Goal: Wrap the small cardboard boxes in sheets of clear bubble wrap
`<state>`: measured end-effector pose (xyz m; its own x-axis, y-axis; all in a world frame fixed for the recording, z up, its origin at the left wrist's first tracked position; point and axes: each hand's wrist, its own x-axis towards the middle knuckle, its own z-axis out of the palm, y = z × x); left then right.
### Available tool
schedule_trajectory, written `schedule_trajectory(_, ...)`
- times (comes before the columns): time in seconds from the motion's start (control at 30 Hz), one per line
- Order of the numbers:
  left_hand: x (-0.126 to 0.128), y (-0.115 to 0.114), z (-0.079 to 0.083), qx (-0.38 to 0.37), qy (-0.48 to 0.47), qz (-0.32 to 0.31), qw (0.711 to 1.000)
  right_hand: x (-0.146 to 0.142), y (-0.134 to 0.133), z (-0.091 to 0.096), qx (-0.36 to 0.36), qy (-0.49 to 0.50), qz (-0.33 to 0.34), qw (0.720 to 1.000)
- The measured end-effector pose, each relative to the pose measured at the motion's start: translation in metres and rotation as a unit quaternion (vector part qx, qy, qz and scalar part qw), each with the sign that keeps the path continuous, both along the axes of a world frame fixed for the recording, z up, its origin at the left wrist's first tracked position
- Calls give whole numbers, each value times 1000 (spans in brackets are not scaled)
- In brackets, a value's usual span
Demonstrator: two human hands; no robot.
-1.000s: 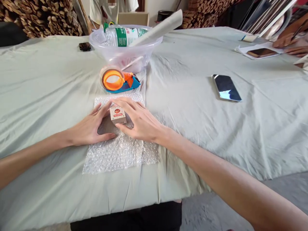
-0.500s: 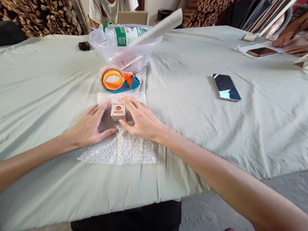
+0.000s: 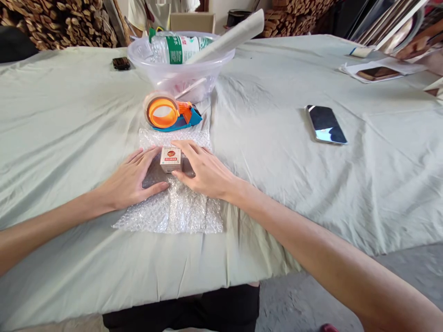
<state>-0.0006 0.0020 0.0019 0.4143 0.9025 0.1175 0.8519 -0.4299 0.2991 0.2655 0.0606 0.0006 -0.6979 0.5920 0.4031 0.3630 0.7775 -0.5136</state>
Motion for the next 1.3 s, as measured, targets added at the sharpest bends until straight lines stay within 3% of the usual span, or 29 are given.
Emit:
schedule_trajectory(0.23, 1, 0, -1, 5, -6, -3, 1000, 1, -4, 10, 28, 109, -5, 994)
schedule_trajectory(0.43, -1, 1, -2, 1, -19, -8, 1000, 0, 0, 2, 1, -20, 4, 1000)
schedule_trajectory(0.57, -1, 1, -1, -5, -16, -6, 1000, -1, 2, 1, -5, -15, -7, 1000)
schedule_trajectory(0.73, 0, 0, 1, -3, -5, -9, 1000, 16, 13, 12, 6, -49, -124, 991)
schedule_trajectory(0.87, 0, -1, 1, 4, 4, -15, 1000, 47, 28, 18, 13, -149, -241, 959)
schedule_trajectory(1.07, 0, 0, 1, 7, 5, -20, 1000, 88, 24, 27, 42, -256, -321, 911)
schedule_trajectory(1.17, 0, 0, 1, 8, 4, -21, 1000, 85, 12, 37, 70, -288, -323, 899)
schedule_trajectory(1.3, 0, 0, 1, 11, -1, -25, 1000, 51, -21, 60, 157, -240, -345, 894)
